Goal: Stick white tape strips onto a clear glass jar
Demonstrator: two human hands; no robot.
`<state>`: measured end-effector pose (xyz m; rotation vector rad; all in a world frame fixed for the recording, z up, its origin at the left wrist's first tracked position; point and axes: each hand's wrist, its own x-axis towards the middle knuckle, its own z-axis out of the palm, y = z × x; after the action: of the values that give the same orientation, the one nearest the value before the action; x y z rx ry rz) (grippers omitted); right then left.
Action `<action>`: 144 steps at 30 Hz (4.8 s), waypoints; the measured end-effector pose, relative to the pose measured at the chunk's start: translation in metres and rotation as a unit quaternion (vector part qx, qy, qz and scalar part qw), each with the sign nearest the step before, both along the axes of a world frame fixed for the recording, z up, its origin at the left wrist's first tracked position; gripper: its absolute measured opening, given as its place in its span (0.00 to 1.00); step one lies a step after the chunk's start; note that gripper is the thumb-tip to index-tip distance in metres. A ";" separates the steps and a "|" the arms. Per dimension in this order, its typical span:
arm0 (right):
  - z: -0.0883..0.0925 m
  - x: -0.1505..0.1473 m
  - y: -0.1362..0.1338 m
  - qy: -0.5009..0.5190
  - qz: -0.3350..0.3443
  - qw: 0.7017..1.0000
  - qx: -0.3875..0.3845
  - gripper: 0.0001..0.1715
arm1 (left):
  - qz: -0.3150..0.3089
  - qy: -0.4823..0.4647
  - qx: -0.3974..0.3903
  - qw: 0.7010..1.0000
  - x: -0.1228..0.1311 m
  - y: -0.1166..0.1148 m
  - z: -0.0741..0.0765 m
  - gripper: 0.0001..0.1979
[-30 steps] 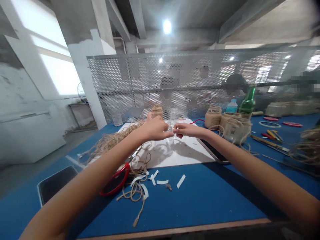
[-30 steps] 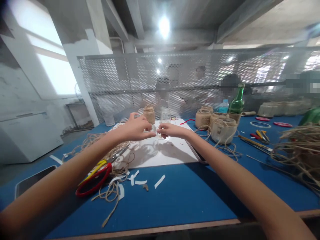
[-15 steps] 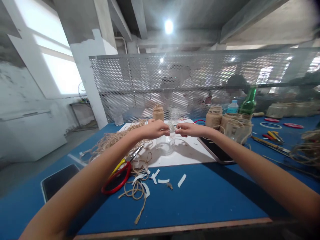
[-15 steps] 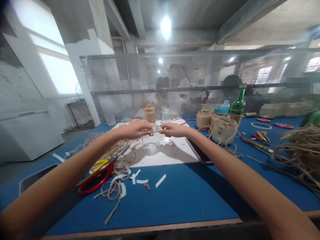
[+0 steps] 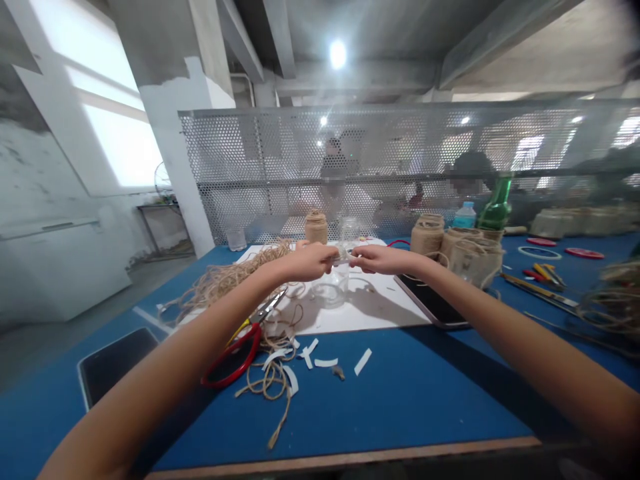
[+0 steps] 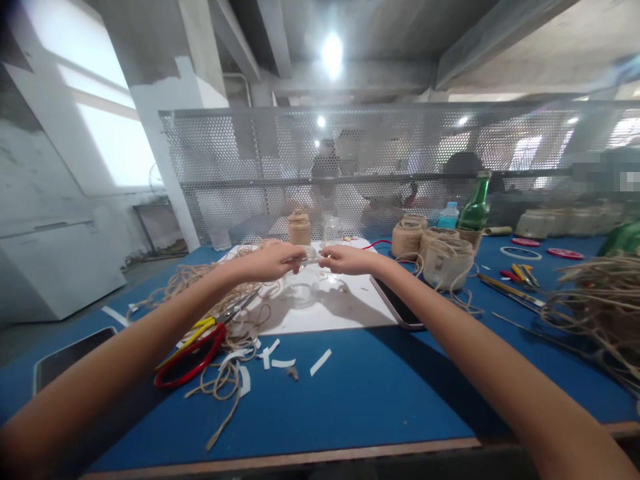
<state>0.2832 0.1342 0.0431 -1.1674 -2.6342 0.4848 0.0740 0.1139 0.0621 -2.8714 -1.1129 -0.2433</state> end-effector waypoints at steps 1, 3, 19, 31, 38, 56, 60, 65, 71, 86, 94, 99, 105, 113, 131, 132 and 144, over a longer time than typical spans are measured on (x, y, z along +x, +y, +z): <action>0.001 0.000 0.001 -0.007 0.001 1.000 0.012 0.18 | -0.004 0.001 -0.006 1.000 0.000 0.000 0.000 0.07; 0.002 0.001 0.002 -0.021 0.005 0.999 0.040 0.18 | -0.008 0.002 -0.007 1.000 0.000 0.000 0.000 0.06; 0.003 0.005 0.032 -0.050 0.012 0.998 0.029 0.22 | -0.066 0.000 -0.093 0.993 -0.014 0.021 0.005 0.09; 0.004 0.003 0.031 -0.023 -0.014 1.000 0.017 0.22 | -0.027 -0.038 -0.026 0.999 0.007 0.020 -0.007 0.17; -0.002 0.010 0.025 0.000 -0.007 1.000 0.009 0.23 | 0.037 -0.016 0.013 0.999 0.010 0.021 -0.007 0.13; 0.005 0.006 0.021 -0.033 0.004 0.999 -0.019 0.24 | -0.042 -0.045 0.008 0.998 0.000 0.023 -0.011 0.14; 0.006 0.008 0.021 -0.052 0.010 0.998 -0.036 0.26 | -0.068 -0.038 0.010 0.997 -0.003 0.022 -0.009 0.14; 0.007 0.010 0.024 -0.069 0.010 0.997 -0.019 0.27 | -0.082 -0.039 0.012 0.996 -0.006 0.024 -0.009 0.14; 0.006 0.008 0.025 -0.083 -0.014 0.996 0.010 0.25 | -0.095 -0.041 -0.038 0.994 -0.009 0.026 -0.006 0.16; 0.003 0.006 0.024 -0.073 -0.048 0.995 0.049 0.23 | 0.070 -0.029 0.086 0.993 0.032 0.024 -0.015 0.19; -0.001 0.004 0.020 -0.092 -0.078 0.992 0.046 0.26 | -0.007 -0.016 -0.009 1.000 0.018 0.029 -0.004 0.13; 0.002 0.006 0.019 -0.095 -0.055 0.993 0.031 0.21 | -0.029 -0.019 -0.018 0.999 0.012 0.032 -0.004 0.12; 0.001 0.006 0.020 -0.084 -0.055 0.994 0.041 0.18 | -0.016 -0.030 -0.015 0.999 0.012 0.035 -0.008 0.10; 0.004 0.002 0.004 -0.096 -0.106 0.986 0.088 0.22 | 0.027 -0.039 0.023 0.999 0.016 0.030 -0.013 0.11; 0.001 -0.026 -0.016 -0.108 -0.289 0.931 0.194 0.28 | 0.035 -0.055 0.077 0.995 0.017 0.031 -0.025 0.13; -0.001 -0.028 -0.018 -0.107 -0.297 0.925 0.212 0.26 | 0.035 -0.058 0.083 0.994 0.018 0.032 -0.026 0.13; -0.032 -0.038 -0.032 -0.048 -0.315 0.870 0.375 0.21 | 0.061 -0.109 0.123 0.984 0.024 0.030 -0.035 0.14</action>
<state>0.2448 0.1020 0.0110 -1.6170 -1.9631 -0.6700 0.0977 0.1438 0.0266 -2.5954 -1.1916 -0.6538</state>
